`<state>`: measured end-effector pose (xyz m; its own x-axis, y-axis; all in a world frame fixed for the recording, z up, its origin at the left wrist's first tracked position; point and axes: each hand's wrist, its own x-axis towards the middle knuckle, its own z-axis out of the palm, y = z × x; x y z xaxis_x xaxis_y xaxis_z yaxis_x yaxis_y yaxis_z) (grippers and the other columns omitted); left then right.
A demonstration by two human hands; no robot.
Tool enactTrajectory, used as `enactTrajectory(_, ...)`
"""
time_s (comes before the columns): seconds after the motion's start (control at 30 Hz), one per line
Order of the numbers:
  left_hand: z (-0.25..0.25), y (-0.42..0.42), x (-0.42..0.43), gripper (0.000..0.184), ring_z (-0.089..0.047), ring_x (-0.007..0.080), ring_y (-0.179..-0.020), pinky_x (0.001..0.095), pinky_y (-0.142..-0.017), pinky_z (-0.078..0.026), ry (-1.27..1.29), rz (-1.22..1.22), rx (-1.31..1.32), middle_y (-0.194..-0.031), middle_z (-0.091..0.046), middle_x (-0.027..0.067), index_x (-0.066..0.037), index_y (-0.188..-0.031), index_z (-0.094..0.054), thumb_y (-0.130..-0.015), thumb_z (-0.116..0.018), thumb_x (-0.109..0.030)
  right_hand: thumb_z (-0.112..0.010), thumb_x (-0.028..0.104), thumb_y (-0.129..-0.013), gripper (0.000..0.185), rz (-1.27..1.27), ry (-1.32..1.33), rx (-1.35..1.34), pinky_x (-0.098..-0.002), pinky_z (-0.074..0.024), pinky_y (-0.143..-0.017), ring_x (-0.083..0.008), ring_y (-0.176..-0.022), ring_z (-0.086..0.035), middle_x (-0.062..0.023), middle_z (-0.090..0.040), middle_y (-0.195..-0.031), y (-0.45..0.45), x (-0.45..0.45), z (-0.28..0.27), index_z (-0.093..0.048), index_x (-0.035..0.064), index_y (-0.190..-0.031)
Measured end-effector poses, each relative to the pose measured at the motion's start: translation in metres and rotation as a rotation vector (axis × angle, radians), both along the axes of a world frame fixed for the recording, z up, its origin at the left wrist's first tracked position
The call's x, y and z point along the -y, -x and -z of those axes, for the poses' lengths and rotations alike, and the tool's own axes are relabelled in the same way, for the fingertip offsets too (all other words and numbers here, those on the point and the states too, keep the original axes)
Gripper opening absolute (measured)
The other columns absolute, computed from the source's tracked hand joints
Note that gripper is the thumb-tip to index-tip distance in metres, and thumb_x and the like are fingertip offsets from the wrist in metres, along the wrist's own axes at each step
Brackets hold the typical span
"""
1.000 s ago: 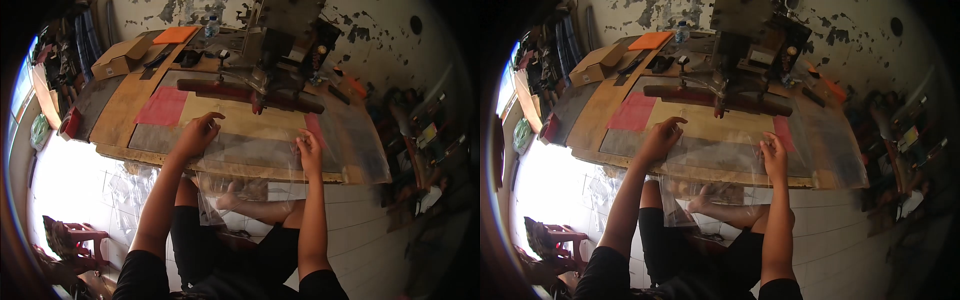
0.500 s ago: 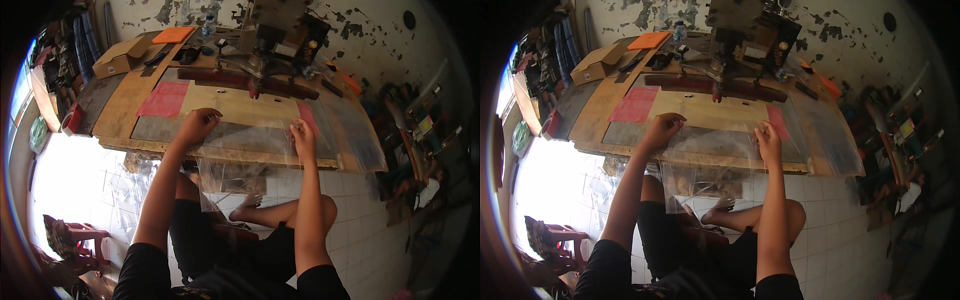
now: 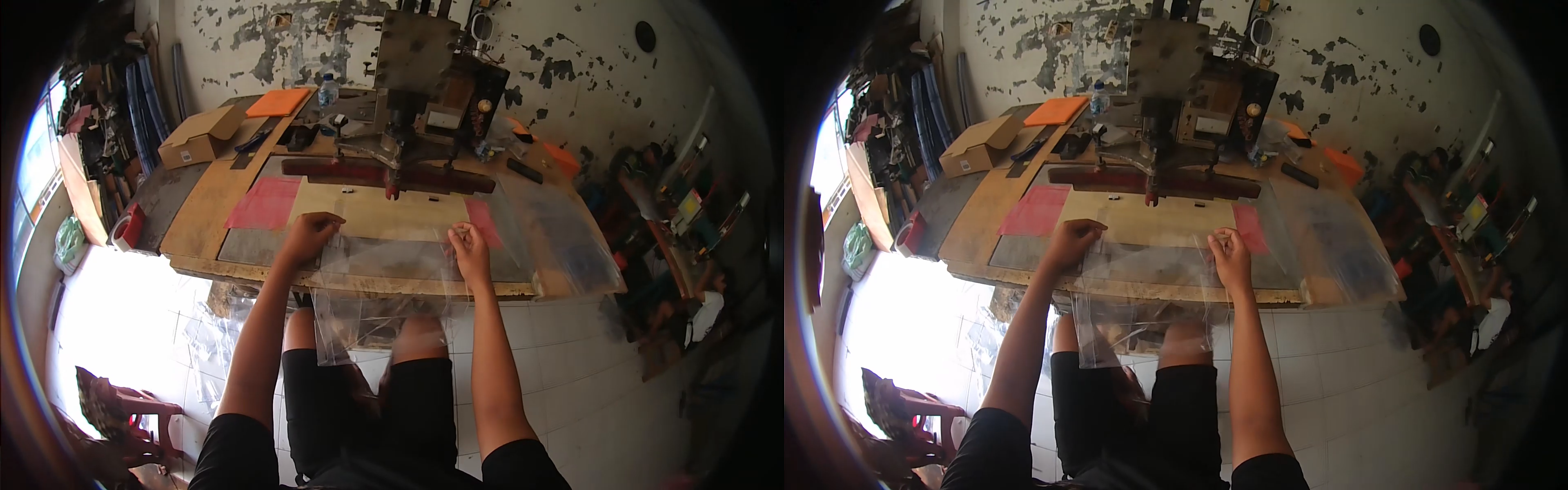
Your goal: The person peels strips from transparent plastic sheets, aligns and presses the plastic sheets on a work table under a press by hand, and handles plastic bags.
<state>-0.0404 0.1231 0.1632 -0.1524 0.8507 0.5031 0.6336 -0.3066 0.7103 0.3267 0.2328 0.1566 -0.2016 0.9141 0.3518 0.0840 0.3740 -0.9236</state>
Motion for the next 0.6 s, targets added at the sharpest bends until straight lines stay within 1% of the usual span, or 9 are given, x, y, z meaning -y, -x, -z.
enactTrajectory(0.03, 0.0, 0.0, 0.0, 0.022, -0.07, 0.0161, -0.078, 0.0336, -0.073, -0.056, -0.007, -0.004, -0.014, -0.089, -0.078, 0.0104, -0.006, -0.111, -0.079, -0.096, -0.07, -0.02, -0.071, 0.021, -0.101, 0.027, -0.004, -0.007, -0.014, -0.0268, -0.0485, -0.07, -0.0085, -0.077, -0.061, -0.0029, -0.067, -0.088, -0.001, -0.003, 0.003, -0.064, 0.0012, -0.118)
enactTrajectory(0.1, -0.002, 0.0, 0.002, 0.023, -0.07, 0.0125, -0.075, 0.0315, -0.07, -0.056, 0.157, 0.027, 0.147, -0.086, -0.078, 0.0088, -0.005, -0.112, -0.079, -0.096, -0.069, -0.018, -0.071, 0.022, -0.101, 0.028, 0.003, -0.087, -0.001, -0.0262, -0.0471, -0.07, -0.0079, -0.078, -0.06, -0.0021, -0.066, -0.088, -0.003, -0.007, 0.009, -0.064, 0.0011, -0.118)
enactTrajectory(0.13, -0.002, 0.001, 0.001, 0.023, -0.07, 0.0125, -0.075, 0.0315, -0.07, -0.056, 0.141, 0.024, 0.128, -0.086, -0.078, 0.0088, -0.005, -0.112, -0.079, -0.096, -0.069, -0.018, -0.071, 0.022, -0.101, 0.028, 0.001, -0.103, -0.02, -0.0262, -0.0471, -0.07, -0.0079, -0.078, -0.06, -0.0021, -0.066, -0.088, -0.003, -0.005, 0.007, -0.064, 0.0011, -0.118)
enactTrajectory(0.2, 0.001, 0.001, -0.002, 0.023, -0.068, 0.0097, -0.07, 0.0294, -0.067, -0.056, 0.152, 0.042, 0.162, -0.084, -0.077, 0.0072, -0.004, -0.113, -0.079, -0.096, -0.068, -0.017, -0.071, 0.023, -0.102, 0.028, 0.007, -0.045, -0.005, -0.0262, -0.0464, -0.07, -0.0081, -0.079, -0.059, -0.0013, -0.064, -0.088, -0.004, -0.001, 0.003, -0.065, 0.0013, -0.118)
enactTrajectory(0.33, 0.005, 0.005, -0.004, 0.023, -0.069, 0.0098, -0.068, 0.0286, -0.066, -0.057, 0.172, 0.074, 0.227, -0.086, -0.077, 0.006, -0.004, -0.113, -0.078, -0.097, -0.069, -0.019, -0.071, 0.026, -0.101, 0.03, -0.004, -0.081, -0.036, -0.0271, -0.0463, -0.07, -0.0089, -0.078, -0.058, -0.0017, -0.065, -0.087, -0.004, -0.005, 0.013, -0.066, 0.0018, -0.118)
enactTrajectory(0.43, 0.0, 0.002, -0.004, 0.023, -0.069, 0.0101, -0.07, 0.029, -0.067, -0.056, 0.144, 0.058, 0.201, -0.086, -0.077, 0.0063, -0.004, -0.112, -0.079, -0.097, -0.069, -0.019, -0.072, 0.029, -0.101, 0.032, 0.028, -0.142, -0.013, -0.0289, -0.0466, -0.069, -0.0099, -0.075, -0.058, -0.0025, -0.065, -0.087, -0.004, -0.009, 0.012, -0.067, 0.0022, -0.118)
enactTrajectory(0.5, -0.001, -0.001, 0.003, 0.023, -0.068, 0.0099, -0.072, 0.0296, -0.068, -0.055, 0.114, 0.057, 0.144, -0.083, -0.076, 0.0064, -0.005, -0.111, -0.079, -0.095, -0.071, -0.019, -0.072, 0.032, -0.101, 0.036, 0.032, -0.092, 0.058, -0.0302, -0.0481, -0.07, -0.0115, -0.076, -0.059, -0.0036, -0.066, -0.087, -0.006, -0.003, 0.011, -0.067, 0.0021, -0.12)
enactTrajectory(0.53, -0.002, -0.004, 0.005, 0.023, -0.068, 0.0099, -0.072, 0.0296, -0.068, -0.055, 0.094, 0.055, 0.142, -0.083, -0.076, 0.0064, -0.005, -0.111, -0.079, -0.095, -0.071, -0.019, -0.072, 0.032, -0.101, 0.036, 0.029, -0.112, 0.056, -0.0302, -0.0481, -0.07, -0.0115, -0.076, -0.059, -0.0036, -0.066, -0.087, -0.007, -0.003, 0.013, -0.067, 0.0021, -0.12)
enactTrajectory(0.6, -0.004, -0.01, 0.011, 0.022, -0.064, 0.0088, -0.07, 0.0286, -0.068, -0.053, 0.115, -0.006, 0.044, -0.08, -0.074, 0.0051, -0.005, -0.112, -0.079, -0.097, -0.069, -0.017, -0.072, 0.032, -0.1, 0.033, 0.108, -0.276, 0.111, -0.0312, -0.0485, -0.07, -0.0131, -0.075, -0.06, -0.0048, -0.065, -0.086, -0.005, -0.005, 0.02, -0.066, 0.0013, -0.113)
